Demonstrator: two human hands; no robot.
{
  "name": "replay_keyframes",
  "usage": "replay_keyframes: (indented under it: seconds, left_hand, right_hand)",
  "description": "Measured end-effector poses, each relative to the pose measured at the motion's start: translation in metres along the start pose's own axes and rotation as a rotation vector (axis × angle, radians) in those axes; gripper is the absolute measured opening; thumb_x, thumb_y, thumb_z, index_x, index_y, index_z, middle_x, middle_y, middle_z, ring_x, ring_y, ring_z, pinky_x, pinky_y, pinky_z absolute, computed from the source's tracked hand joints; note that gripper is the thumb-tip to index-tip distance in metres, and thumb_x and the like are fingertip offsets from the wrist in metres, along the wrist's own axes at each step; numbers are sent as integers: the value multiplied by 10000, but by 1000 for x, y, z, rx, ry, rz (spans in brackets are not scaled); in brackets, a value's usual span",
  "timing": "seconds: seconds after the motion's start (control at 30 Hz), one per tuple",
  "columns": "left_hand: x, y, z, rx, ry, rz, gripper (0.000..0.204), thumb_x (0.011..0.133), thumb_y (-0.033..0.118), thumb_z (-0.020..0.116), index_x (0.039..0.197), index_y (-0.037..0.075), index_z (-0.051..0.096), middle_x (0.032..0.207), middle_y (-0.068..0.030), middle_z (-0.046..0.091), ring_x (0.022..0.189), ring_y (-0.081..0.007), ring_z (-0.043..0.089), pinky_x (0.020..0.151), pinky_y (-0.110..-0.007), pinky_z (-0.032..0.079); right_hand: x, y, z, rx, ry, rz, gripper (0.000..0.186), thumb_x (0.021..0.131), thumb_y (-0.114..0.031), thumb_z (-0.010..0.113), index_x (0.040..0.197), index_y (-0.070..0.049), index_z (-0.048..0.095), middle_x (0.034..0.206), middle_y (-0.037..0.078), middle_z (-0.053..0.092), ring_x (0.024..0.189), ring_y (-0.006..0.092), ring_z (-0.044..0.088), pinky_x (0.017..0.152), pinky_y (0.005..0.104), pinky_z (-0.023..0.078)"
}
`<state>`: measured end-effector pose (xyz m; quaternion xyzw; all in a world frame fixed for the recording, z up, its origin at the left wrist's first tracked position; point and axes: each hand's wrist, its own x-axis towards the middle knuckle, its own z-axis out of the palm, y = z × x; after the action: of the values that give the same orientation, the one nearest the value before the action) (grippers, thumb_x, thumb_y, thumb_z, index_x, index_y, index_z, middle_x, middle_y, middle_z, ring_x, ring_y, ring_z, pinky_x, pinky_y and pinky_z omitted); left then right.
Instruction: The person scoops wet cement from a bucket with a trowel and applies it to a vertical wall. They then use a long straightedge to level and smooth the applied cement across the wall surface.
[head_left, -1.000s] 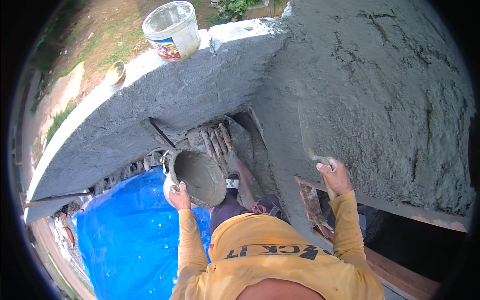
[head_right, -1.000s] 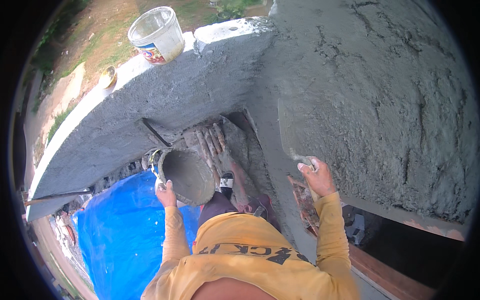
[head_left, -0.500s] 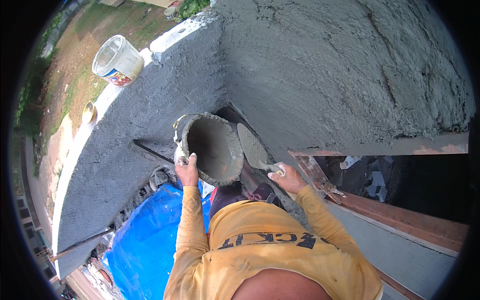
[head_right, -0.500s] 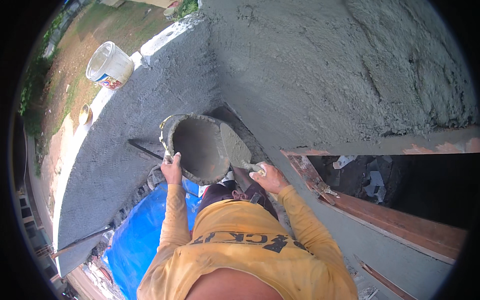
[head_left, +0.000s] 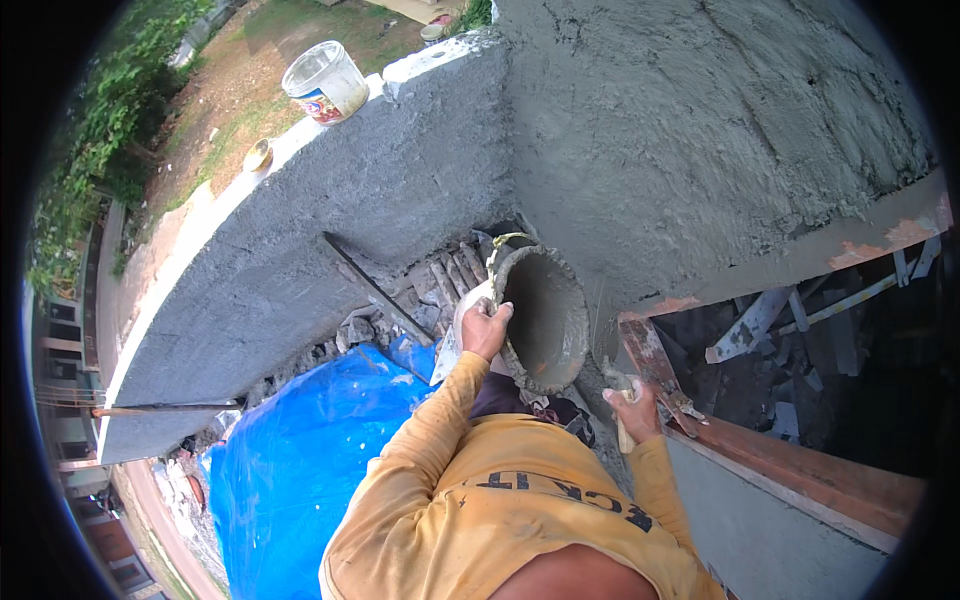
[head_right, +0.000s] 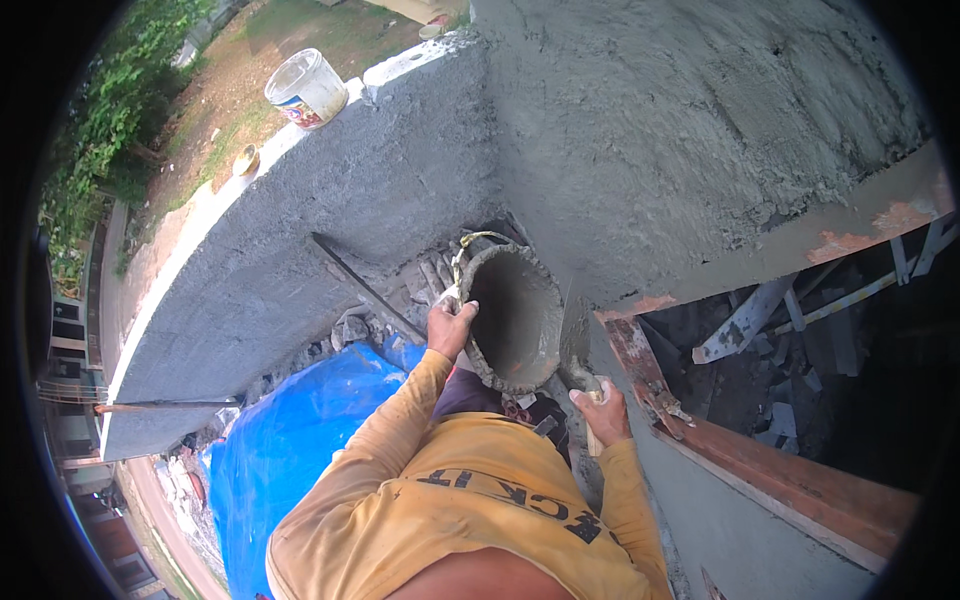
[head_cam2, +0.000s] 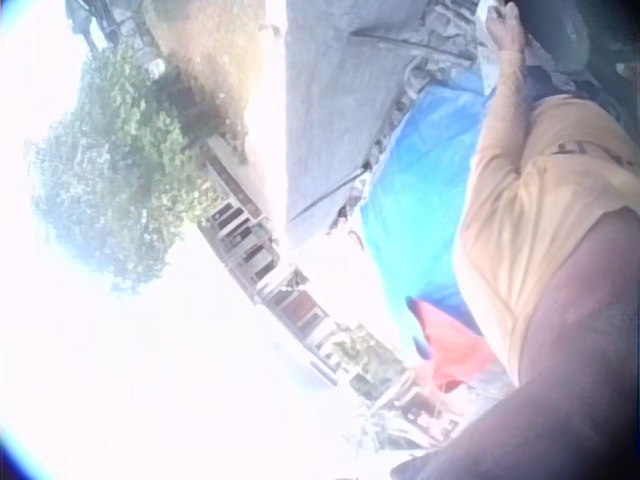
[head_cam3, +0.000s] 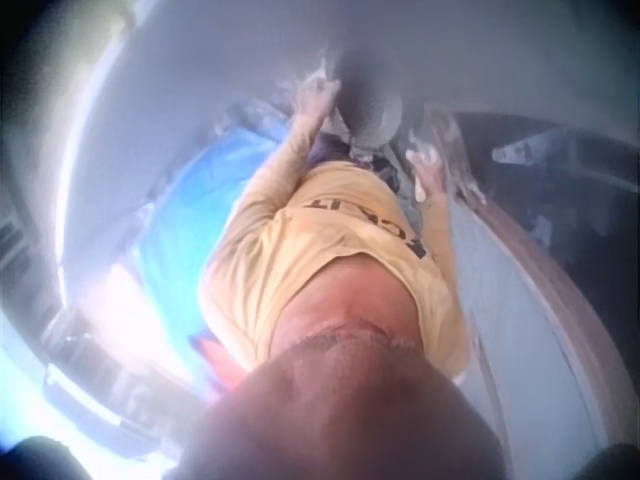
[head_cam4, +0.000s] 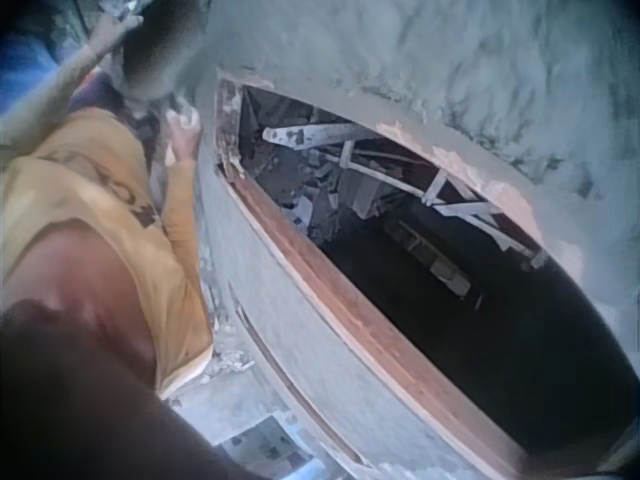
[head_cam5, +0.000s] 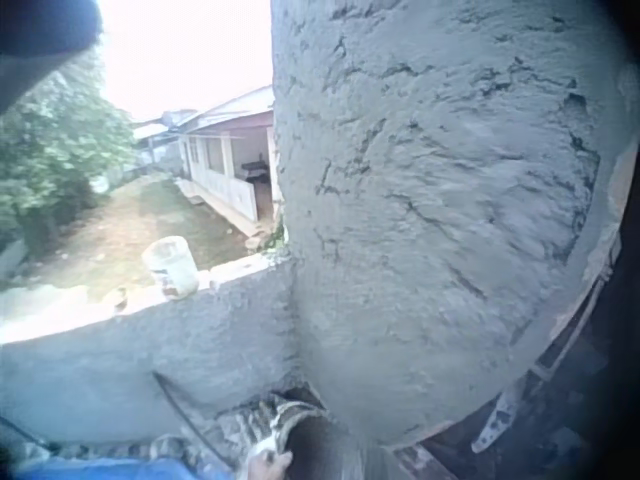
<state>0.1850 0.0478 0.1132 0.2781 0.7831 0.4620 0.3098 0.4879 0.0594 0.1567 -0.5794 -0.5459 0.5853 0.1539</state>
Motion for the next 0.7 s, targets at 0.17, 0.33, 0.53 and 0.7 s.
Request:
replay_keyframes:
  seconds: [0.17, 0.33, 0.53, 0.7]
  left_hand:
    - [-21, -12, 24, 78, -43, 58, 496, 750, 356, 629, 915, -112, 608, 794, -262, 637, 742, -356, 631, 723, -396, 468]
    - [-25, -14, 53, 94, -100, 174, 466, 752, 326, 640, 870, -123, 595, 757, -244, 632, 680, -318, 616, 683, -396, 462]
    - [-27, 17, 69, -88, -312, 189, 171, 809, 137, 638, 825, -29, 599, 730, 0, 571, 634, -83, 461, 579, -254, 403]
    - [-25, 14, 100, 84, -566, 226, 225, 824, 172, 650, 868, -44, 604, 768, -29, 591, 673, -103, 483, 627, -259, 411]
  right_hand:
    - [-11, 5, -7, 17, 53, -207, 464, 753, -272, 731, 1051, 38, 557, 933, 107, 626, 856, 154, 563, 782, 314, 452]
    - [-18, 8, -17, -74, 134, -246, 528, 747, -317, 724, 1069, 60, 542, 970, 191, 630, 890, 259, 607, 817, 367, 456]
    - [-40, 18, -13, -43, 131, -107, 664, 726, -417, 676, 1151, 66, 515, 1065, 284, 585, 1027, 382, 572, 863, 416, 449]
    - [-59, 40, 18, 59, 330, -64, 596, 796, -455, 581, 1131, 34, 523, 1057, 250, 598, 1011, 395, 570, 860, 443, 446]
